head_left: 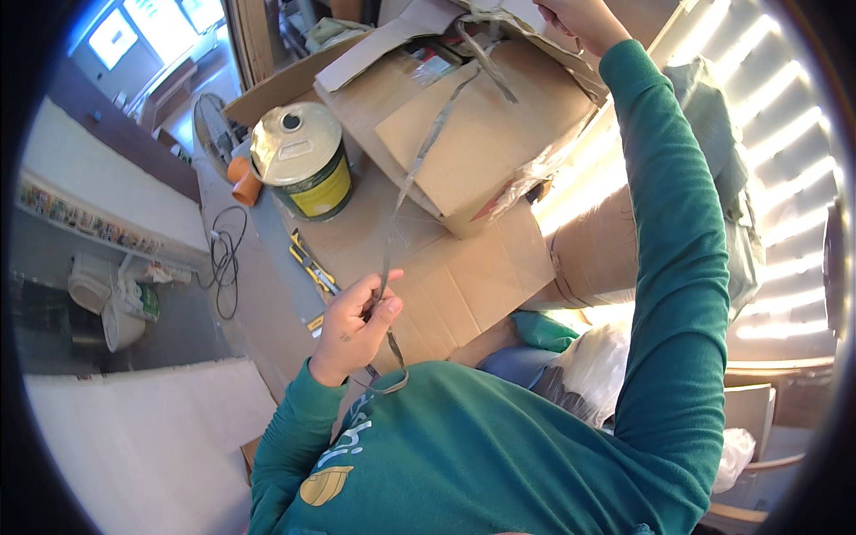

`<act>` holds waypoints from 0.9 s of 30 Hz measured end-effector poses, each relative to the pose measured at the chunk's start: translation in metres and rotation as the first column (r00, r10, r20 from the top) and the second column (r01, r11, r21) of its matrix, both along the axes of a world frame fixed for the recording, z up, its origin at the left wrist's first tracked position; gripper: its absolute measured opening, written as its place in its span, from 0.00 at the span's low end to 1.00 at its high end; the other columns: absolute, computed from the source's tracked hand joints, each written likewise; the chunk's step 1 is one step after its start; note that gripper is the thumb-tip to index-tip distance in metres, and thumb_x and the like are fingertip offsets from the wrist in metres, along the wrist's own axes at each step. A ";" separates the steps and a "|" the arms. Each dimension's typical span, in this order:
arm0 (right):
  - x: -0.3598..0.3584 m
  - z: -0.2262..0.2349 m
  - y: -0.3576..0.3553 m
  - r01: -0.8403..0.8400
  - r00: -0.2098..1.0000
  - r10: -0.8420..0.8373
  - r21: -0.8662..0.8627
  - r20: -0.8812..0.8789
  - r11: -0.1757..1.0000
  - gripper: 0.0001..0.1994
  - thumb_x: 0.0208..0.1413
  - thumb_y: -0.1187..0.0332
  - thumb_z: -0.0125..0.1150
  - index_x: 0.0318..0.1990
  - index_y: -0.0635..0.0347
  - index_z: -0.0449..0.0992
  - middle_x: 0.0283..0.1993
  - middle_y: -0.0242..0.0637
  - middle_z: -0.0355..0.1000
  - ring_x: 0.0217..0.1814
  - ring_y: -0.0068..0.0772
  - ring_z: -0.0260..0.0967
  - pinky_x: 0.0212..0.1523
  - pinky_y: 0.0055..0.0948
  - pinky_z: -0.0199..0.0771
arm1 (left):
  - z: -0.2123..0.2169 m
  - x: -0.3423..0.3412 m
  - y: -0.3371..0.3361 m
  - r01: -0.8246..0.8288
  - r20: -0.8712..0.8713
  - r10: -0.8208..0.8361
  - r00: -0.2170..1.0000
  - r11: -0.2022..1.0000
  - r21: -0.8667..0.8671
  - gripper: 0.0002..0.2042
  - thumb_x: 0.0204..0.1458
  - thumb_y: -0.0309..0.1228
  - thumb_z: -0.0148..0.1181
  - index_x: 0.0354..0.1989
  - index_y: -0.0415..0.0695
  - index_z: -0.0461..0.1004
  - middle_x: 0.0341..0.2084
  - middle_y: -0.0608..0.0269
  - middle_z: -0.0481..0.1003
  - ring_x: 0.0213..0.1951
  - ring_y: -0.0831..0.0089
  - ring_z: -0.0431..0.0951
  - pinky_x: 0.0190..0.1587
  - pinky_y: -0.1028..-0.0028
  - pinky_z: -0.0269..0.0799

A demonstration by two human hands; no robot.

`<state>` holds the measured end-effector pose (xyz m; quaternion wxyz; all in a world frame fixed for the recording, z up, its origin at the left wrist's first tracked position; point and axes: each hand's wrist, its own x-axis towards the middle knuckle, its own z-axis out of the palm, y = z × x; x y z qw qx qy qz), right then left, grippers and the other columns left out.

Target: The person compares a paper template to a dark sheet of material, manipulates a metal strip by hand, and then places items into a cardboard box which they secure with tape using a utility knife.

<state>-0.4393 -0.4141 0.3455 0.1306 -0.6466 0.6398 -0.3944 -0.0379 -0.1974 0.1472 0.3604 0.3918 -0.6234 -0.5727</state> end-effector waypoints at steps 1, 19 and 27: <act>-0.004 0.005 0.006 0.002 1.000 -0.002 -0.008 -0.030 1.000 0.17 0.64 0.57 0.61 0.28 0.60 0.75 0.19 0.28 0.65 0.19 0.22 0.59 0.20 0.29 0.61 | 0.000 -0.002 -0.002 -0.006 0.018 0.006 1.000 0.999 -0.041 0.14 0.60 0.27 0.60 0.52 0.34 0.74 0.26 0.72 0.69 0.25 0.87 0.64 0.30 0.82 0.62; 0.017 -0.073 0.091 -0.173 0.853 0.135 -0.029 -0.505 0.985 0.16 0.60 0.60 0.60 0.54 0.51 0.80 0.39 0.42 0.79 0.42 0.48 0.75 0.45 0.42 0.75 | 0.253 -0.083 -0.121 0.580 0.706 0.115 0.699 0.487 -0.654 0.26 0.61 0.48 0.59 0.19 0.38 0.75 0.13 0.64 0.66 0.19 0.76 0.65 0.24 0.71 0.60; 0.021 -0.081 0.097 -0.167 0.832 0.072 -0.125 -0.551 0.978 0.15 0.61 0.60 0.59 0.53 0.49 0.81 0.36 0.36 0.75 0.43 0.42 0.74 0.45 0.40 0.74 | 0.165 -0.235 -0.278 0.440 0.463 -0.137 0.876 0.617 -0.652 0.18 0.65 0.35 0.54 0.61 0.43 0.72 0.54 0.59 0.76 0.55 0.69 0.75 0.59 0.72 0.69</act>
